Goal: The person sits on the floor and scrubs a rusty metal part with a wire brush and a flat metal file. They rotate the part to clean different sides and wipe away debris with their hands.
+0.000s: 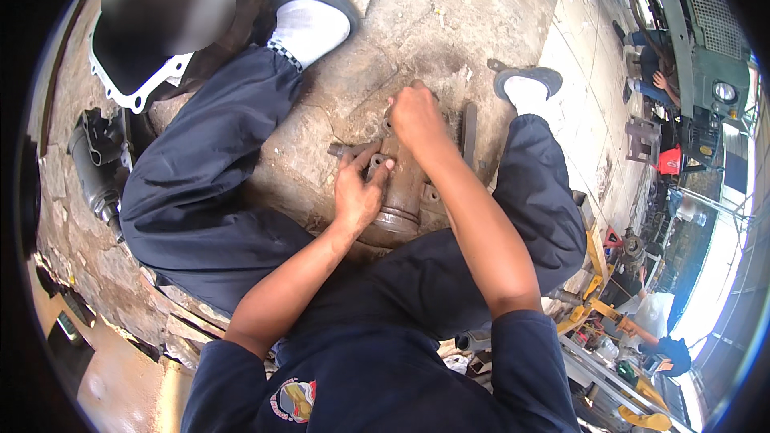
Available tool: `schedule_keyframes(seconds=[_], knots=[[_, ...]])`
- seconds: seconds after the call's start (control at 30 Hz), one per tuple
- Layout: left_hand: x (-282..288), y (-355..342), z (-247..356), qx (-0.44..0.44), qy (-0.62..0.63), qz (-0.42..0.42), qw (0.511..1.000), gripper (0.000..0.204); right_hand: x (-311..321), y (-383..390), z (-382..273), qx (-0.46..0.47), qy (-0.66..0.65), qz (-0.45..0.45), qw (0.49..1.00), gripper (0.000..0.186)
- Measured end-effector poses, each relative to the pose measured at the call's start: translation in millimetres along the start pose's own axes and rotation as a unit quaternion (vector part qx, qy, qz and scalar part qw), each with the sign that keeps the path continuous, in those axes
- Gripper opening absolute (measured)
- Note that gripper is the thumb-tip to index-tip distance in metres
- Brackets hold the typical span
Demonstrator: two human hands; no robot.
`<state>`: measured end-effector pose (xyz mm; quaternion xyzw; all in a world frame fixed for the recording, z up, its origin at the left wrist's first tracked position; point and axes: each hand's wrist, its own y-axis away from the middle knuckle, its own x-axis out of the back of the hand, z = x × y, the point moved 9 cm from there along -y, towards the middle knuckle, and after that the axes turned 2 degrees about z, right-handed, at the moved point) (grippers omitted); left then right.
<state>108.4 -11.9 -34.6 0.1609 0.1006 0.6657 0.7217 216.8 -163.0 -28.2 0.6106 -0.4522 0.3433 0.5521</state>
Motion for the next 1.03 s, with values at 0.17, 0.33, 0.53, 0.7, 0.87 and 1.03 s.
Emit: schedule_keyframes(seconds=[0.17, 0.33, 0.53, 0.7, 0.87, 1.03], knots=[[2, -1, -12, -0.015, 0.000, 0.021, 1.000, 0.044, 14, 40, -38, 0.031, -0.027, 0.042, 0.998, 0.023], [2, -2, -4, 0.012, 0.010, 0.001, 1.000, 0.042, 20, 18, -24, 0.063, -0.047, 0.038, 0.996, 0.022], [-2, 3, -9, 0.002, 0.007, 0.013, 1.000, 0.042, 14, 43, -19, 0.095, -0.045, 0.040, 0.994, 0.026], [3, 2, -8, 0.018, 0.022, 0.007, 1.000, 0.044, 11, 30, -25, 0.075, -0.032, 0.027, 0.996, 0.028], [2, 1, -10, 0.017, 0.008, 0.015, 1.000, 0.044, 18, 45, -27, 0.098, -0.049, 0.072, 0.991, 0.021], [5, 2, -5, 0.034, 0.032, 0.008, 0.999, 0.041, 6, 28, -26, 0.063, 0.002, -0.008, 0.998, 0.025]])
